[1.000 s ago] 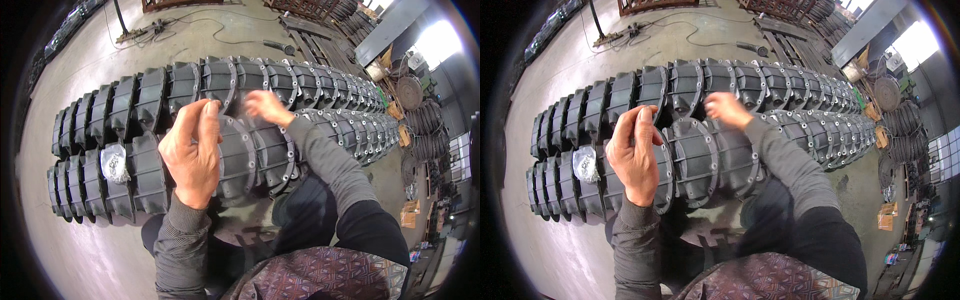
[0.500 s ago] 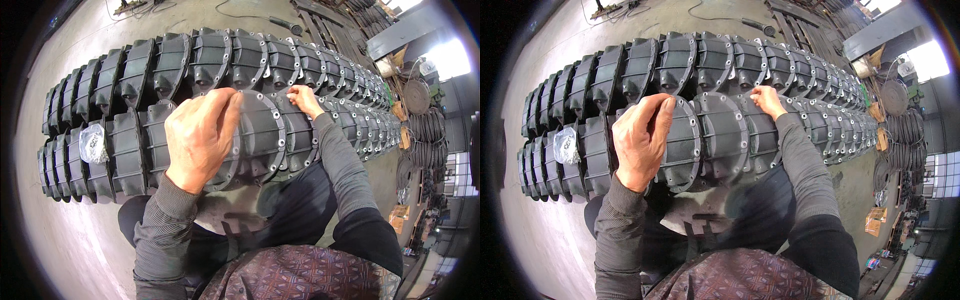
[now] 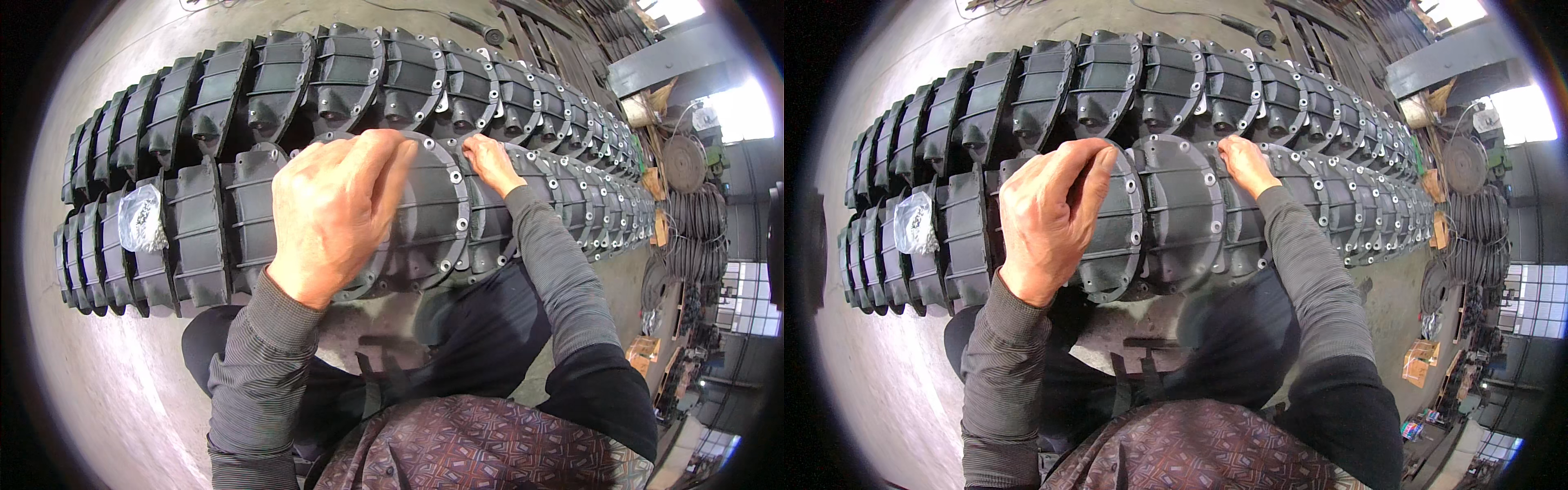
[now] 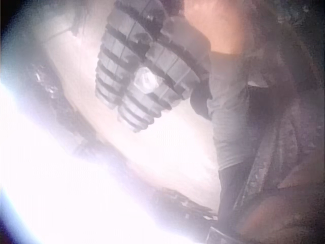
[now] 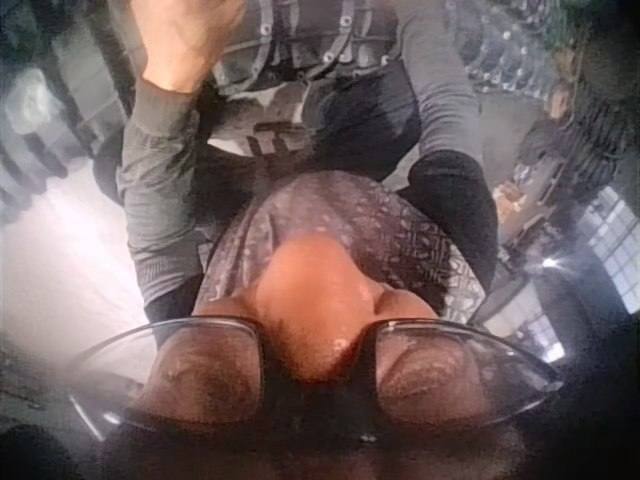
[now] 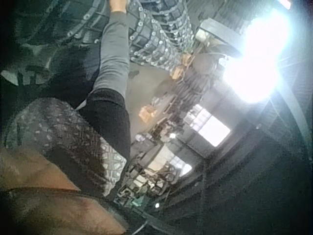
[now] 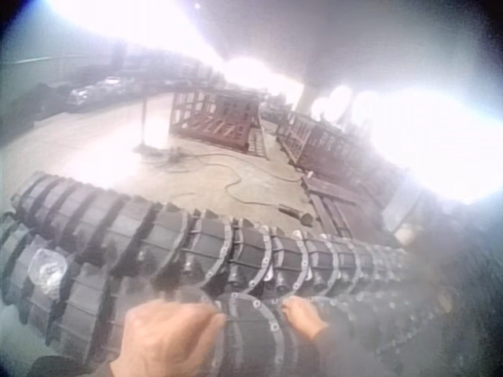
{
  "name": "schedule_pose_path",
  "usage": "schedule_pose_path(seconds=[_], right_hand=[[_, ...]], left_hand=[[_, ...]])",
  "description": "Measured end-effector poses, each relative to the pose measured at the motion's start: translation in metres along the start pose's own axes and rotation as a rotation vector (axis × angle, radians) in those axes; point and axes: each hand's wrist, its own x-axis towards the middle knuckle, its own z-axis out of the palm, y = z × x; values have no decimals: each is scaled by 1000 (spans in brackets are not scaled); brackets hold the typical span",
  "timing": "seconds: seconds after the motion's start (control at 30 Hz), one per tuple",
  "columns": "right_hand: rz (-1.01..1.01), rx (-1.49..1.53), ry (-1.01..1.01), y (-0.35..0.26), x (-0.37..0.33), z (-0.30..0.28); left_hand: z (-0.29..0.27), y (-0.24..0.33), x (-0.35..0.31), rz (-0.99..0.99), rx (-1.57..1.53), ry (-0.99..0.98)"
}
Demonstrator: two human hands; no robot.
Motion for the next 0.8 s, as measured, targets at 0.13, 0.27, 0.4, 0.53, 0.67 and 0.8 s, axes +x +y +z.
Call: schedule_pose_path(seconds=[0.13,0.27,0.4,0.53,0.67,0.8], right_hand=[[-9,-70,17,-6,0,2],[101,-65,27,-14,0,4],[131,-139,37,-16,1,6],[72,-254,3,-8,4,14],[77,-372,-32,-4,7,22],[78,-378,-26,-7,7,20]], left_hand=[[-2,0,0,8,1,13],[-5,0,-1,10,3,5],[-8,0,-1,10,8,17],[-12,1,-1,-6,19,-16],[-13,2,-1,-13,-21,-41],[-13,4,-2,-18,-13,-55]])
